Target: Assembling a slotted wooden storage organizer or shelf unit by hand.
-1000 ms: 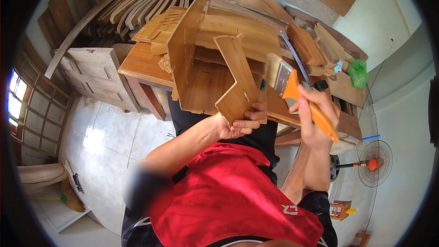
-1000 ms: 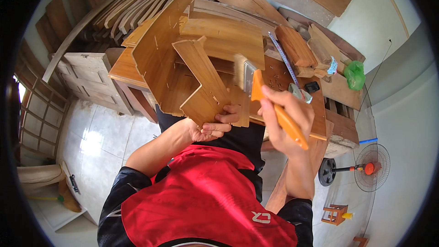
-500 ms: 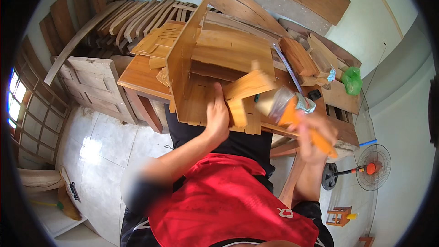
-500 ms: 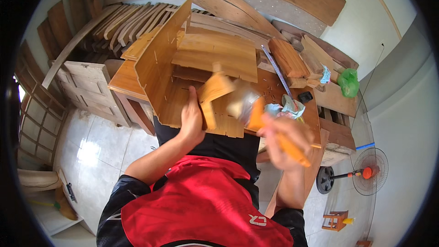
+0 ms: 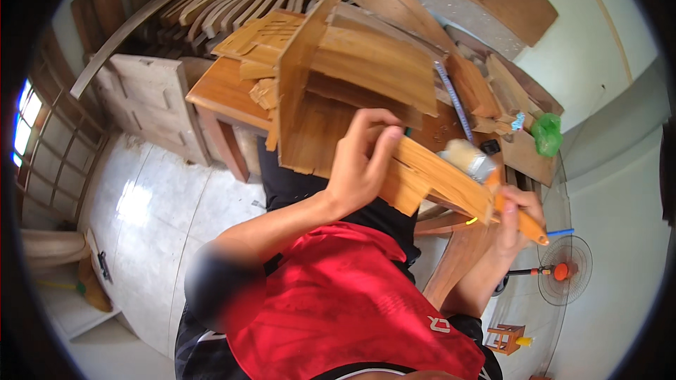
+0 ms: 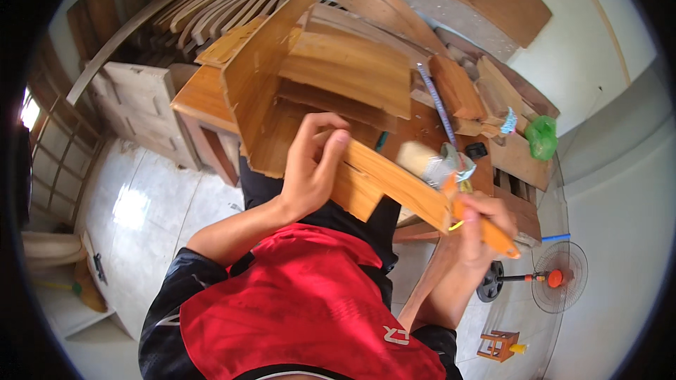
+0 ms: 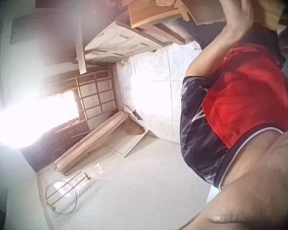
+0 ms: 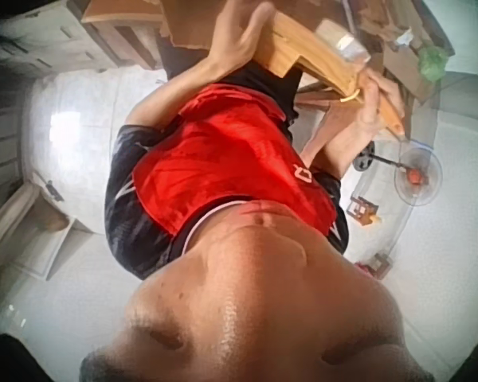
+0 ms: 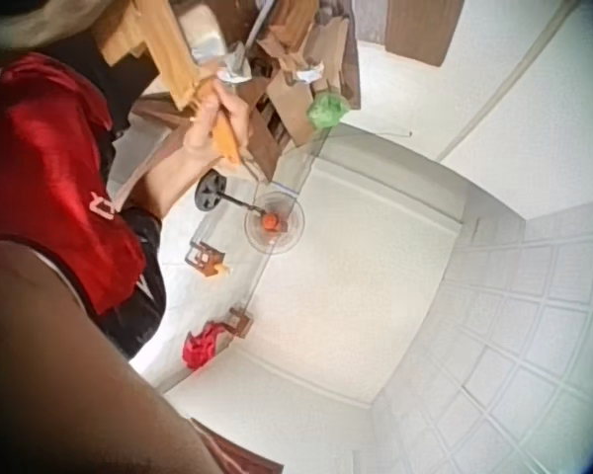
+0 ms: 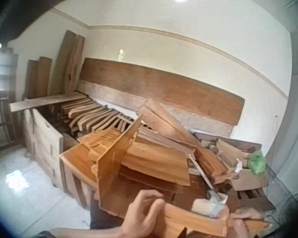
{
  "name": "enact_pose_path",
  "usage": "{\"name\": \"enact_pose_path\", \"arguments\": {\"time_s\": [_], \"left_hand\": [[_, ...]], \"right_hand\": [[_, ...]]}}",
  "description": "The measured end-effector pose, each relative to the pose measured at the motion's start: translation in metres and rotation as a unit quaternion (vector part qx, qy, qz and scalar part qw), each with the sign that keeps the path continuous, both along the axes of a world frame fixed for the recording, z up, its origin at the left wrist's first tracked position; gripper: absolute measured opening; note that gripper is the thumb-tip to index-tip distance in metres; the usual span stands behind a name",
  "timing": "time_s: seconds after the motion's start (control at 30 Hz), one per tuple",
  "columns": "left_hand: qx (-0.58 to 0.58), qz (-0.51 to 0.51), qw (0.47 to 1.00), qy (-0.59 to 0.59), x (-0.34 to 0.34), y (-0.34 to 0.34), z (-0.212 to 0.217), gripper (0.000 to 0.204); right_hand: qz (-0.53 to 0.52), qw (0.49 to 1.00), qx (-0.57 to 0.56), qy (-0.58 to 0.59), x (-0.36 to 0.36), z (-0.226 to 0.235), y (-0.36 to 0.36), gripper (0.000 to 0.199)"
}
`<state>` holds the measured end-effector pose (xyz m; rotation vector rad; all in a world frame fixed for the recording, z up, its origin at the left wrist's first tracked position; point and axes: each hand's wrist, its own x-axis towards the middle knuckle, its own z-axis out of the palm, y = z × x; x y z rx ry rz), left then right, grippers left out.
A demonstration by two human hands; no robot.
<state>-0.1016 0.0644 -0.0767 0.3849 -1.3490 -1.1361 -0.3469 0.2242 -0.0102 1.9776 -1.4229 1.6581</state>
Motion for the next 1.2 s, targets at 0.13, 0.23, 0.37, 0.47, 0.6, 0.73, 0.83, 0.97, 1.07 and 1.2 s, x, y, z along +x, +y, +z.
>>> {"name": "enact_pose_path", "arguments": {"time_s": [0.13, 0.23, 0.37, 0.47, 0.6, 0.73, 0.83, 0.97, 1.07, 1.2], "left_hand": [[-0.161, 0.012, 0.983, -0.089, 0.063, 0.028, 0.063, 0.013], [-0.269, 0.178, 0.945, -0.053, 0.119, 0.029, 0.101, 0.012], [-0.114, 0.469, 0.858, 0.173, 0.184, -0.005, 0.123, 0.025], [-0.042, 0.523, 0.826, 0.204, 0.240, -0.064, 0.102, 0.025], [0.027, 0.499, 0.866, -0.005, 0.259, -0.161, 0.025, 0.019], [0.110, 0.480, 0.846, -0.203, 0.207, -0.226, -0.073, 0.033], [0.182, 0.427, 0.850, -0.250, 0.175, -0.231, -0.104, 0.034], [0.169, 0.450, 0.832, -0.277, 0.163, -0.241, -0.111, 0.033], [0.159, 0.419, 0.847, -0.286, 0.172, -0.246, -0.107, 0.034], [0.122, 0.370, 0.816, -0.426, 0.174, -0.235, -0.103, 0.035]], "right_hand": [[-0.016, 0.970, 0.042, -0.240, -0.026, -0.021, 0.007, 0.032], [-0.071, 0.982, 0.043, -0.170, -0.054, -0.058, 0.006, 0.027], [-0.072, 0.977, 0.183, -0.083, -0.002, -0.048, -0.004, 0.019], [-0.048, 0.973, 0.199, -0.106, 0.013, -0.047, -0.011, 0.019], [-0.035, 0.970, 0.219, -0.097, 0.011, -0.056, -0.015, 0.019], [-0.053, 0.969, 0.225, -0.088, 0.017, -0.059, -0.013, 0.017], [-0.100, 0.964, 0.248, -0.004, 0.030, -0.046, -0.010, 0.015], [-0.110, 0.952, 0.281, -0.047, 0.032, -0.046, -0.008, 0.013], [-0.113, 0.954, 0.276, -0.033, 0.040, -0.046, -0.018, 0.017], [-0.060, 0.953, 0.272, -0.114, 0.032, -0.075, -0.034, 0.018]]}}
